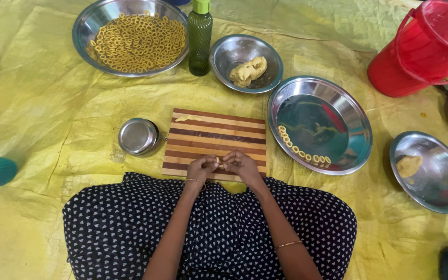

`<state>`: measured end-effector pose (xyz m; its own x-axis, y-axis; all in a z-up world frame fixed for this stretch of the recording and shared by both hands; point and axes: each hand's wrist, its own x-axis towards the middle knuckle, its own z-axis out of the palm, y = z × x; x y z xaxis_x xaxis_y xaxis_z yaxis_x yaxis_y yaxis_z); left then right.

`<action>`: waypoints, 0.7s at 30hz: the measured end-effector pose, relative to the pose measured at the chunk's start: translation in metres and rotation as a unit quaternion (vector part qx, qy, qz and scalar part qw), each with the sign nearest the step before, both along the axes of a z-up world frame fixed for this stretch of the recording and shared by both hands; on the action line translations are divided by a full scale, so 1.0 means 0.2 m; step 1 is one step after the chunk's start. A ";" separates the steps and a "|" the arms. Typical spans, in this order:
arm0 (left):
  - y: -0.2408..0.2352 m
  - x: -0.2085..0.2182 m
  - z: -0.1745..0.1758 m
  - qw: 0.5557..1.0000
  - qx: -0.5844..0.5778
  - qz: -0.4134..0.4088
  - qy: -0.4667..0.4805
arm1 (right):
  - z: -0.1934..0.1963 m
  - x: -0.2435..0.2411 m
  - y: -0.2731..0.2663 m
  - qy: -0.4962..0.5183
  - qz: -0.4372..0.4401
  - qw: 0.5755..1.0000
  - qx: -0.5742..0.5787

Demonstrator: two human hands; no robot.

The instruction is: The person rolls small pieces of dough into thin ropes on a wooden board, then joins the ends to form rings and places them into a metal bowl. The process is repeated continuously with dough taken from a nearby bowl.

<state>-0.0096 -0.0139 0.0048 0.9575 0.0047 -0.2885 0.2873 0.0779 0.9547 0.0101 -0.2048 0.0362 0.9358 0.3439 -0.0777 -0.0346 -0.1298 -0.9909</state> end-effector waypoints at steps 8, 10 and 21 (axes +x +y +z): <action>-0.03 -0.01 0.04 0.984 0.109 0.010 -0.143 | -0.02 0.02 0.00 0.038 -0.015 0.999 0.023; -0.03 -0.01 0.07 0.979 0.130 0.010 -0.157 | -0.03 0.02 -0.01 0.039 -0.019 0.999 0.028; -0.03 -0.12 0.31 0.896 0.330 0.015 -0.299 | -0.02 0.02 -0.01 0.046 -0.032 0.998 0.000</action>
